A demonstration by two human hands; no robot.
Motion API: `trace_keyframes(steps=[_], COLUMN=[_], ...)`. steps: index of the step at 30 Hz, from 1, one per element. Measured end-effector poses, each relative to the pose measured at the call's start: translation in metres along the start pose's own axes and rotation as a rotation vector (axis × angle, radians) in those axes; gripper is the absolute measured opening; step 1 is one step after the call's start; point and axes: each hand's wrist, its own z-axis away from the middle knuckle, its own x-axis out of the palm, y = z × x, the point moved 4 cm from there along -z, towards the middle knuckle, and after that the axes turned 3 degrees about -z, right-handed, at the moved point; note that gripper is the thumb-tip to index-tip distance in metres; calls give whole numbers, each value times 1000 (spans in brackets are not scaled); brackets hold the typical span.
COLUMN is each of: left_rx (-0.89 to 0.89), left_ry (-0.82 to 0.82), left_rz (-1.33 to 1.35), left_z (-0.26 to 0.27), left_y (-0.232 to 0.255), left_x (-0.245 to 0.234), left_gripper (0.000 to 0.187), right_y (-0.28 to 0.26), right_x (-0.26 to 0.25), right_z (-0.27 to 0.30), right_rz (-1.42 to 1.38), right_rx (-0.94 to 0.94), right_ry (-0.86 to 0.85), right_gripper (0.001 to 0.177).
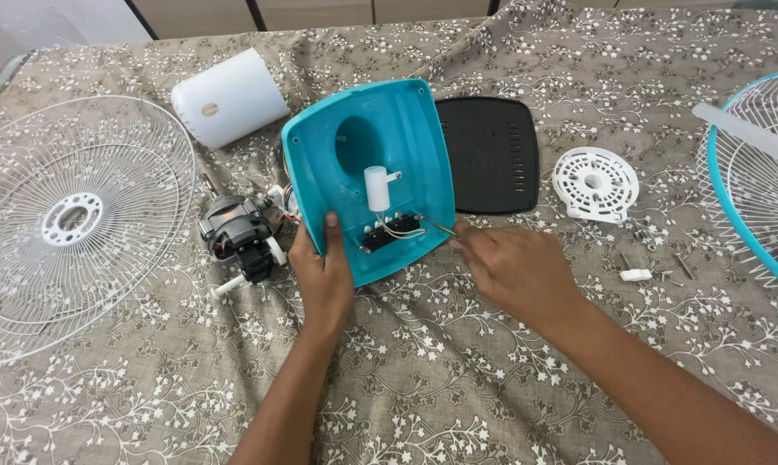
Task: The person assembles an electric fan by attaching a black rear cover to a blue fan housing and securing it with screws. They then attach the motor assembly to the housing and tighten a central nut.
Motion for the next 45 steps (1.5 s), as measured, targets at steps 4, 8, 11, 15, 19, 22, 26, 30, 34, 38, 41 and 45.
trace_keyframes(steps=[4, 8, 11, 15, 19, 22, 26, 30, 34, 38, 41, 45], left_rx=[-18, 0, -16, -37, 7, 11, -4, -28, -51, 93, 165, 106], left_ry=[3, 12, 4, 8, 4, -10, -66, -72, 32, 154, 162, 149], left_rz=[-6, -15, -27, -50, 2, 74, 137, 184, 155, 141, 173, 227], left_z=[-1, -1, -1, -1, 0, 3, 5, 6, 7, 9, 8, 9], left_y=[-1, -1, -1, -2, -2, -3, -7, -13, -17, -6, 2, 5], left_x=[-1, 0, -1, -1, -1, 0, -1, -1, -5, -12, -12, -13], left_gripper=[51, 51, 50, 50, 50, 50, 49, 47, 48, 45, 46, 51], right_y=[-11, -17, -15, -10, 3, 11, 18, 12, 29, 46, 59, 69], right_x=[-6, -11, -5, 7, 25, 36, 37, 9, 5, 4, 9, 17], right_z=[-4, -6, -4, 0, 4, 9, 28, 54, 72, 66, 42, 8], right_rz=[-67, -266, -414, -691, -929, -1027, -807, -274, -181, -189, -145, 80], right_rx=[86, 274, 504, 596, 680, 700, 716, 281, 369, 315, 252, 129], right_ry=[51, 73, -14, 56, 86, 71, 31, 216, 112, 98, 142, 183], right_gripper=[26, 25, 26, 27, 28, 28, 28, 24, 25, 24, 20, 25])
